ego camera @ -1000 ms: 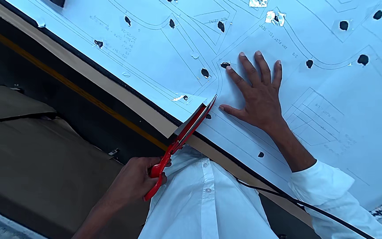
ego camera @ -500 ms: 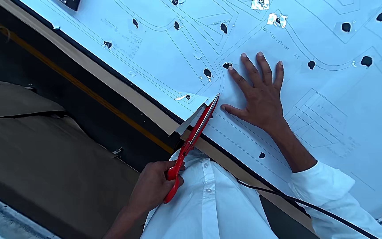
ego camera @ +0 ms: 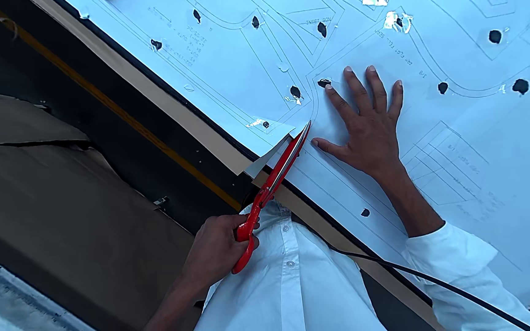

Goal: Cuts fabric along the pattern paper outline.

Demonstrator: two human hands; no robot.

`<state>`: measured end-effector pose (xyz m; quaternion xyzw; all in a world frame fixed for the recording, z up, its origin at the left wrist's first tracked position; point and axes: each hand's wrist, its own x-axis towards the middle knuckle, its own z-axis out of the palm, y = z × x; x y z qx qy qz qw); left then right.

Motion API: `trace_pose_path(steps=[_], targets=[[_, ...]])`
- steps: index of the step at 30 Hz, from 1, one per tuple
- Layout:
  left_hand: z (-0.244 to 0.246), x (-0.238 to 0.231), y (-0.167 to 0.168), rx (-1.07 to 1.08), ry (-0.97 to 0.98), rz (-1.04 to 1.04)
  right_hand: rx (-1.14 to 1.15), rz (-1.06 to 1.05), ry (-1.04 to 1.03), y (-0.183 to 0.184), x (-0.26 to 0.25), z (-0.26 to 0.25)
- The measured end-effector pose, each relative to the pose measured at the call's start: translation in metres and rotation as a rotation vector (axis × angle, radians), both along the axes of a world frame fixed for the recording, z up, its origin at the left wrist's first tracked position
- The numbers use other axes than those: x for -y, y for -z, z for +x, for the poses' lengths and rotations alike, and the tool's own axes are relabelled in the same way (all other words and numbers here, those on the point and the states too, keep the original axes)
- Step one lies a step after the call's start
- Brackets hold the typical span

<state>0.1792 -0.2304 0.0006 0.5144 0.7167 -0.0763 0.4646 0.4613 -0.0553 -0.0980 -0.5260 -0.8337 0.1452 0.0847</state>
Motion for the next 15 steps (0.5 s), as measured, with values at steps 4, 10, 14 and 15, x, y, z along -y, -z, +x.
trace_pose_path(steps=[4, 10, 14, 15], targets=[[0.003, 0.0046, 0.0031, 0.012, -0.009, -0.001, -0.004, -0.003, -0.002, -0.0004, -0.0001, -0.0003], [0.0066, 0.0054, 0.002, 0.017, -0.026, -0.028, 0.0, 0.002, -0.003, 0.0, 0.0, 0.0], [0.0085, 0.0034, -0.0006, 0.024, -0.035, -0.044, -0.009, -0.005, -0.004, -0.0015, 0.0, -0.0001], [0.009, 0.0028, -0.0011, 0.032, -0.045, -0.052, -0.01, -0.007, -0.005, -0.002, -0.0001, -0.0001]])
